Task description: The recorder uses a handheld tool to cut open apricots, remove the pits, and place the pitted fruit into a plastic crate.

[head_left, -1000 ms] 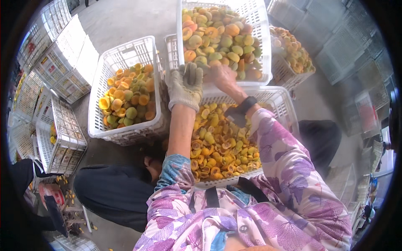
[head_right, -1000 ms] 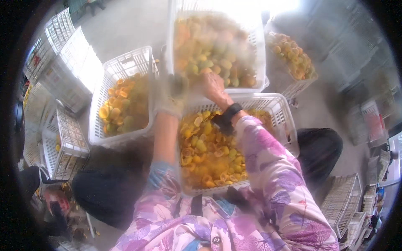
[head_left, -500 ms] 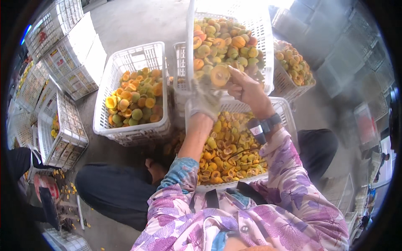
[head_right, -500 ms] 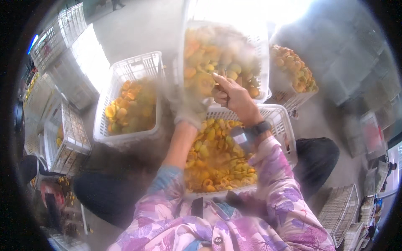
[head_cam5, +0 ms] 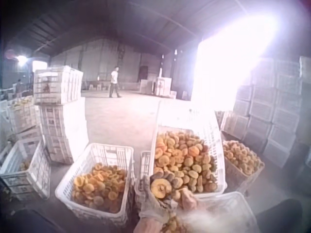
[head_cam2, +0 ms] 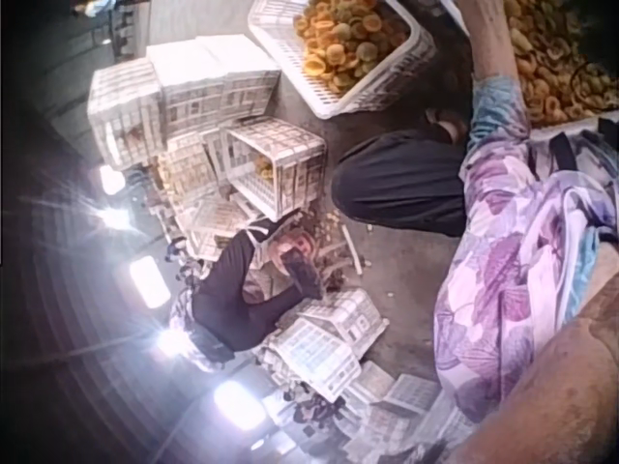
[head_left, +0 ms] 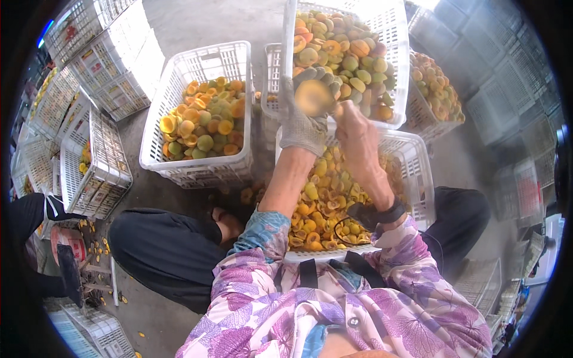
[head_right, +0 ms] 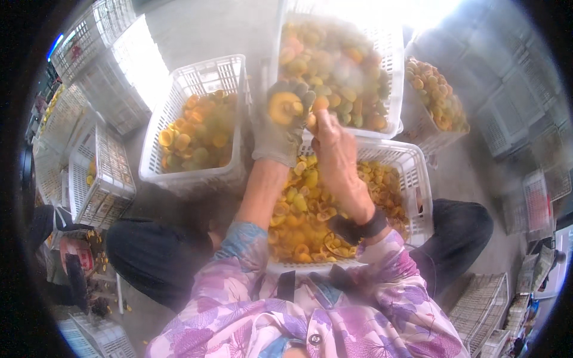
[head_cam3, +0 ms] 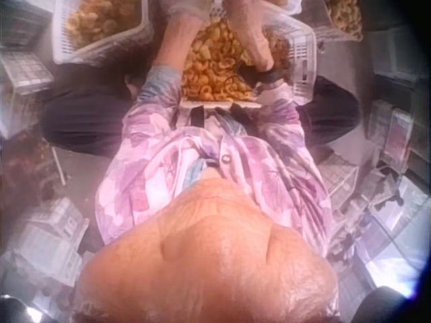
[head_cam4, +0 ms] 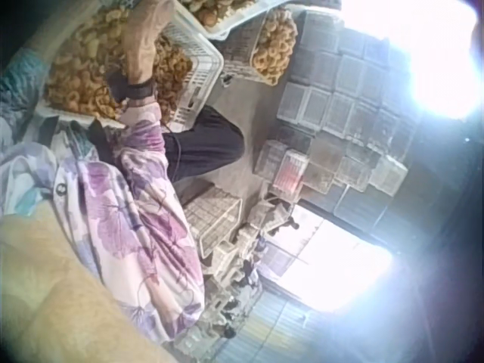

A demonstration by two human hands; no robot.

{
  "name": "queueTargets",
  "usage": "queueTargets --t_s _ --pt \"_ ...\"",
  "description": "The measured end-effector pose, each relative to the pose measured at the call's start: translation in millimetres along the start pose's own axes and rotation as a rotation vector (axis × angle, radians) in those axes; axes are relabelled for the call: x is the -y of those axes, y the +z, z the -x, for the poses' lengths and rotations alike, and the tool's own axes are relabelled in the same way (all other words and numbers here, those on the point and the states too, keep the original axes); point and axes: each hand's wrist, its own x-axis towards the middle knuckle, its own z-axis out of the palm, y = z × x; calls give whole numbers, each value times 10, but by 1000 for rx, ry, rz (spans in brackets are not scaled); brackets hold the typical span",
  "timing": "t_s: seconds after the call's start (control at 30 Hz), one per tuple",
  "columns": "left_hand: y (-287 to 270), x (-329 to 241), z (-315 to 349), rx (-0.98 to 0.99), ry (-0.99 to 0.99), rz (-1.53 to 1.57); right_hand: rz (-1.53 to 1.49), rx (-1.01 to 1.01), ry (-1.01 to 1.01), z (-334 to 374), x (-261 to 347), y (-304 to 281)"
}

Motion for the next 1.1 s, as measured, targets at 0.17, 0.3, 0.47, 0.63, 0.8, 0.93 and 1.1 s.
queueTargets --t_s 0.17,0.3,0.47,0.63,0.8,0.93,1.1 --pt "112 -34 84 72 98 -182 3 19 -40 0 93 11" --pt "64 -39 97 88 181 -318 -6 116 40 6 79 52" --pt "-42 -14 118 0 421 -693 25 164 -7 55 56 91" --pt "6 -61 181 -13 353 -631 -191 275 -93 15 12 -25" --pt "-201 24 -17 -81 306 -526 -143 345 -200 -8 29 -138" --pt "1 -126 77 121 321 -680 -192 586 121 -73 59 -241" --pt "-114 -167 -90 376 135 -1070 -174 398 -245 9 -292 -126"
